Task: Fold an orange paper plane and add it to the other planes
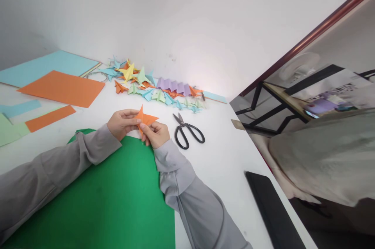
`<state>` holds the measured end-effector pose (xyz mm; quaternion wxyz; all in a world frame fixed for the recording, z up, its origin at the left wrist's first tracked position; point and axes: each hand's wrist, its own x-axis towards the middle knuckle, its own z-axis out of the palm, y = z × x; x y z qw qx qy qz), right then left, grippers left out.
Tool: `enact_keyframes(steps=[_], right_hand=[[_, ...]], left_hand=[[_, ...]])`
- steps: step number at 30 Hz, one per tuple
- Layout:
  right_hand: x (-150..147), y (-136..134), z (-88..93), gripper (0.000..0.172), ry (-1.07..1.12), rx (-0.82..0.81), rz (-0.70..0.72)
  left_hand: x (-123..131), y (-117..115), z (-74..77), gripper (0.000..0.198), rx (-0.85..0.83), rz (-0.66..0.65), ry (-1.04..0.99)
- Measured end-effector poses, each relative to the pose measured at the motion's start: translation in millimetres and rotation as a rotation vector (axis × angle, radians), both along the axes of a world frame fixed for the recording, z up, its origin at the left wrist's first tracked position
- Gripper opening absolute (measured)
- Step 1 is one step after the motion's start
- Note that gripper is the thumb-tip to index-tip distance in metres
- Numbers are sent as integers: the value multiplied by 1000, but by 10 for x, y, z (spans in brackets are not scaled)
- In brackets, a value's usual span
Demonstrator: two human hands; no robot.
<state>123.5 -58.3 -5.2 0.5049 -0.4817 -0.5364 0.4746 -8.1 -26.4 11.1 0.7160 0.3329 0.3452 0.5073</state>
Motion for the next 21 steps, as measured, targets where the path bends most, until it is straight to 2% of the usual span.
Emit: enact_keyframes(steps=[4, 7, 10, 16, 18, 21], right_hand=[[36, 52, -11, 53, 120, -55, 45], [54, 75, -7, 43, 208, -83, -21], [48, 61, 5, 30, 244, -93, -49], [12, 16, 13, 27, 162, -47, 28], [16, 26, 8, 28, 181, -45, 5], [33, 57, 0, 30, 250, -97, -70]], left_hand=[[-7, 4, -1, 30, 6, -19, 21], [-11, 13, -4, 30, 15, -48, 54], [-16, 18, -5, 30, -3, -22, 51], [-47, 29, 30, 19, -31, -32, -8], [-60, 40, 56, 19, -96, -47, -54], [-62, 41, 82, 30, -187, -61, -100]])
